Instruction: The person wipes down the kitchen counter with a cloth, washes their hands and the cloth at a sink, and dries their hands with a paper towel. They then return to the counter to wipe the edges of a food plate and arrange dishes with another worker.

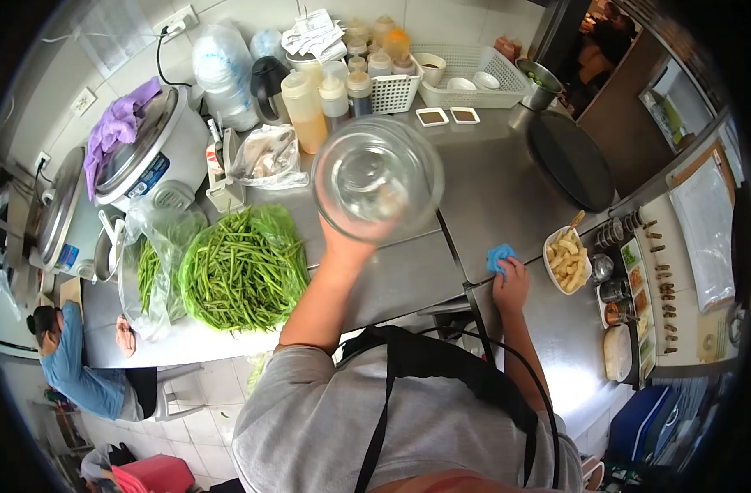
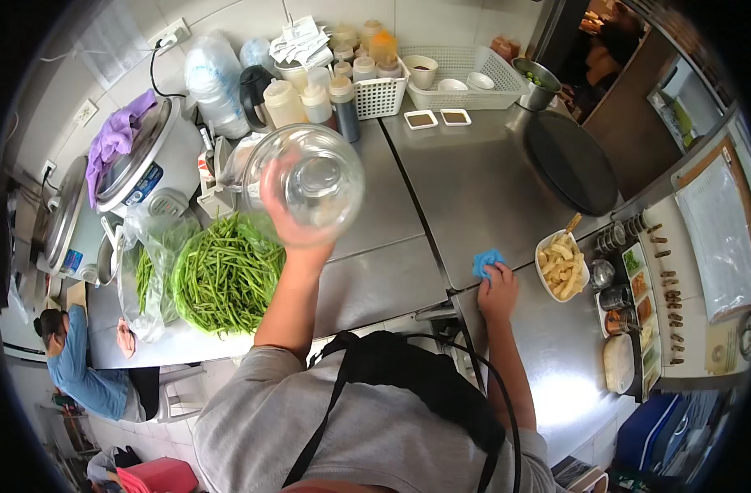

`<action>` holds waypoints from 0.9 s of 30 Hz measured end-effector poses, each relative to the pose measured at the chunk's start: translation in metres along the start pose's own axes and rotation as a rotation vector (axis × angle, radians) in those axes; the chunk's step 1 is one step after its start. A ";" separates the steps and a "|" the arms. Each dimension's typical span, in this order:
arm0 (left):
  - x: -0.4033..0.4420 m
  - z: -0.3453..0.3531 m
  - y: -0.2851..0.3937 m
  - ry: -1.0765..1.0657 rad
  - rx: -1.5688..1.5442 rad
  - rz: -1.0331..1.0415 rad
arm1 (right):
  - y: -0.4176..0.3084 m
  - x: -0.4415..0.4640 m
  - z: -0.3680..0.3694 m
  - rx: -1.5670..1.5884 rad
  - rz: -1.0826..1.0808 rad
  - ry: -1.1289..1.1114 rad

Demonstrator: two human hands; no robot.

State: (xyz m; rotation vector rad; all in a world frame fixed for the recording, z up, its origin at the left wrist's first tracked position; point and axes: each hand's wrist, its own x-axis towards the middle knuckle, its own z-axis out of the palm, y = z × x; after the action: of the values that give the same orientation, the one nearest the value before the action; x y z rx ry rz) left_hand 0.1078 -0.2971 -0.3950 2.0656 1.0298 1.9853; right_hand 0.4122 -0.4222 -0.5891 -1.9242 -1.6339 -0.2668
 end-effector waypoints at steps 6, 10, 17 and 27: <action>0.036 -0.011 0.073 -0.162 -0.292 0.296 | 0.002 -0.004 0.001 -0.008 0.029 0.002; 0.032 0.001 0.105 -0.082 -0.790 0.173 | -0.001 -0.001 -0.003 -0.028 0.067 -0.026; 0.043 0.010 0.097 -0.136 -0.747 0.546 | -0.015 0.004 -0.017 -0.005 0.099 0.013; 0.053 -0.002 0.145 -0.074 -0.685 0.460 | -0.018 0.003 -0.020 0.011 0.109 0.035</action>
State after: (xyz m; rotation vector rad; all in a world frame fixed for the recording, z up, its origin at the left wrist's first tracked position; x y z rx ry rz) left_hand 0.1588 -0.3815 -0.2760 2.0356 -0.1753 2.0124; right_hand 0.4005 -0.4297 -0.5664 -1.9815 -1.4995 -0.2460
